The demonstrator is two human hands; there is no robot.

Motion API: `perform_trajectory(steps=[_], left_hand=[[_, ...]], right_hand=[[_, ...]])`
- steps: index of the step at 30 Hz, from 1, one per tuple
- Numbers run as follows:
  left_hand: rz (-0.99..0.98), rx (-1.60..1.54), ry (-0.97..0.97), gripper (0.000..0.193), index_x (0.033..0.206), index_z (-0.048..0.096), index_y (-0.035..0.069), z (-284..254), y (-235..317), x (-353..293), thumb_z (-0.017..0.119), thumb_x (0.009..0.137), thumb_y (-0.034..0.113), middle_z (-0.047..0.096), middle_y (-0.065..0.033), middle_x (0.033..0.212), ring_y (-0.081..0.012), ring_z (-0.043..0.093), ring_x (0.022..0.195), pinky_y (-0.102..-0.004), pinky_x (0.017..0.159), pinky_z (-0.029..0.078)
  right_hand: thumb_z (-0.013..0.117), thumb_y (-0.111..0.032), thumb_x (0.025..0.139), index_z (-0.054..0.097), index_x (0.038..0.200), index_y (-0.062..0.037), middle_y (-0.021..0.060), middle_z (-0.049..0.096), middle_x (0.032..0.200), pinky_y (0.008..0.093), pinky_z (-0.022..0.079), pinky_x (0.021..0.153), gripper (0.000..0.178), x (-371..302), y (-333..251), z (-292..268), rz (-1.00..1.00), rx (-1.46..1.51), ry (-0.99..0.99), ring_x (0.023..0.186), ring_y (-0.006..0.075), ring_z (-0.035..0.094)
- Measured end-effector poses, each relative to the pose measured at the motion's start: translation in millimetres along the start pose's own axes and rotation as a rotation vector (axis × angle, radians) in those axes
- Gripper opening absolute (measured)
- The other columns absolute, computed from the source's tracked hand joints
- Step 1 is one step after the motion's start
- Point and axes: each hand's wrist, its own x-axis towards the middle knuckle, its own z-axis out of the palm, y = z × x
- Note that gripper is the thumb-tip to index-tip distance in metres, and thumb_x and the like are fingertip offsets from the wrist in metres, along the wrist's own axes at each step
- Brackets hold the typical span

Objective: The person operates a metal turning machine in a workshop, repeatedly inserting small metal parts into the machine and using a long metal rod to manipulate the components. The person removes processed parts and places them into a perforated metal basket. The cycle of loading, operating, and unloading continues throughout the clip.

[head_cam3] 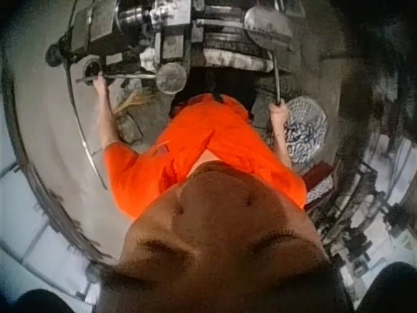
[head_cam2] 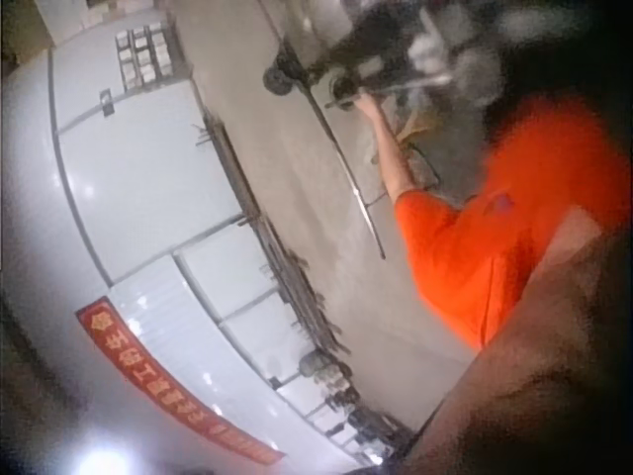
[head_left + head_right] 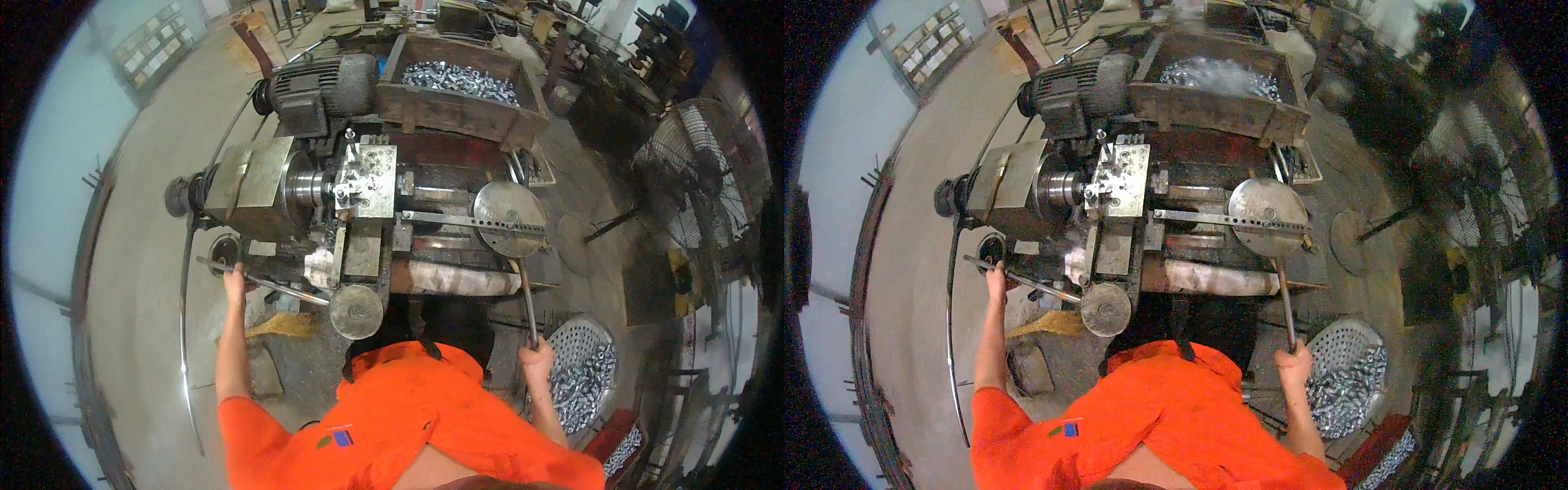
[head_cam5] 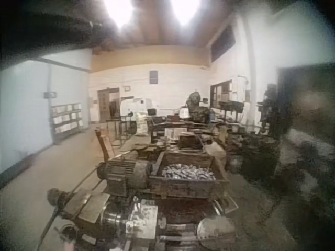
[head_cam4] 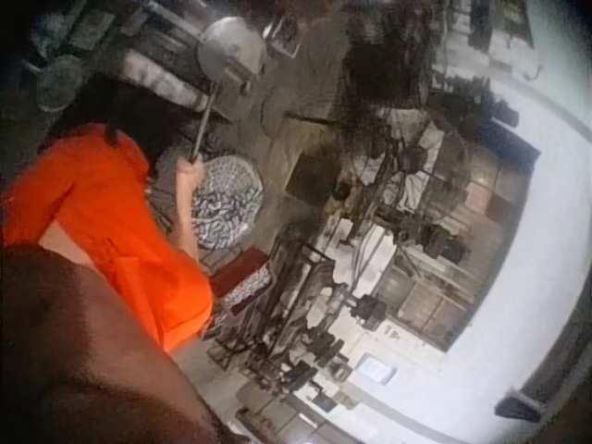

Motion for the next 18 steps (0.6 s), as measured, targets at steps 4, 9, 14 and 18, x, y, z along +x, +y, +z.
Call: perform_trajectory(steps=[4, 9, 14, 18], left_hand=[[-0.064, 0.086, -0.031, 0.031, 0.093, 0.046, -0.002, -13.3, 6.2, -1.8, 0.052, 0.084, 0.026, 0.057, -0.0136, 0.067, -0.0262, 0.060, 0.047, -0.0365, 0.041, 0.054], [-0.036, 0.091, -0.047, 0.035, 0.097, 0.048, -0.003, -6.7, -0.8, 8.3, 0.052, 0.082, 0.028, 0.055, -0.0132, 0.069, -0.0239, 0.059, 0.049, -0.0326, 0.040, 0.053], [-0.032, 0.043, -0.165, 0.046, 0.103, 0.048, -0.002, -2.5, 1.0, 2.8, 0.054, 0.084, 0.039, 0.058, -0.0143, 0.072, -0.0220, 0.059, 0.050, -0.0312, 0.044, 0.052], [-0.049, -0.107, -0.104, 0.050, 0.106, 0.051, 0.001, -39.0, -14.6, 0.4, 0.050, 0.087, 0.048, 0.061, -0.0136, 0.076, -0.0206, 0.061, 0.057, -0.0291, 0.053, 0.049]], right_hand=[[0.058, -0.024, 0.063, 0.056, 0.084, -0.0026, 0.0193, 0.056, 0.064, 0.0456, 0.043, 0.056, 0.030, 26.9, 27.2, -4.7, -0.068, -0.242, 0.116, 0.061, 0.0400, 0.055], [0.061, -0.027, 0.063, 0.060, 0.093, -0.0076, 0.0165, 0.061, 0.077, 0.0459, 0.048, 0.060, 0.036, 139.6, 101.2, -47.6, -0.203, -0.753, 0.186, 0.068, 0.0355, 0.060], [0.065, -0.027, 0.062, 0.050, 0.120, -0.0067, 0.0158, 0.057, 0.106, 0.0440, 0.038, 0.092, 0.064, 211.2, 54.0, -48.7, 0.002, -0.798, 0.351, 0.101, 0.0312, 0.052], [0.063, -0.018, 0.059, 0.040, 0.129, -0.0030, 0.0196, 0.047, 0.124, 0.0444, 0.030, 0.101, 0.075, 174.8, 4.8, -0.4, -0.291, -0.591, 0.505, 0.115, 0.0356, 0.043]])
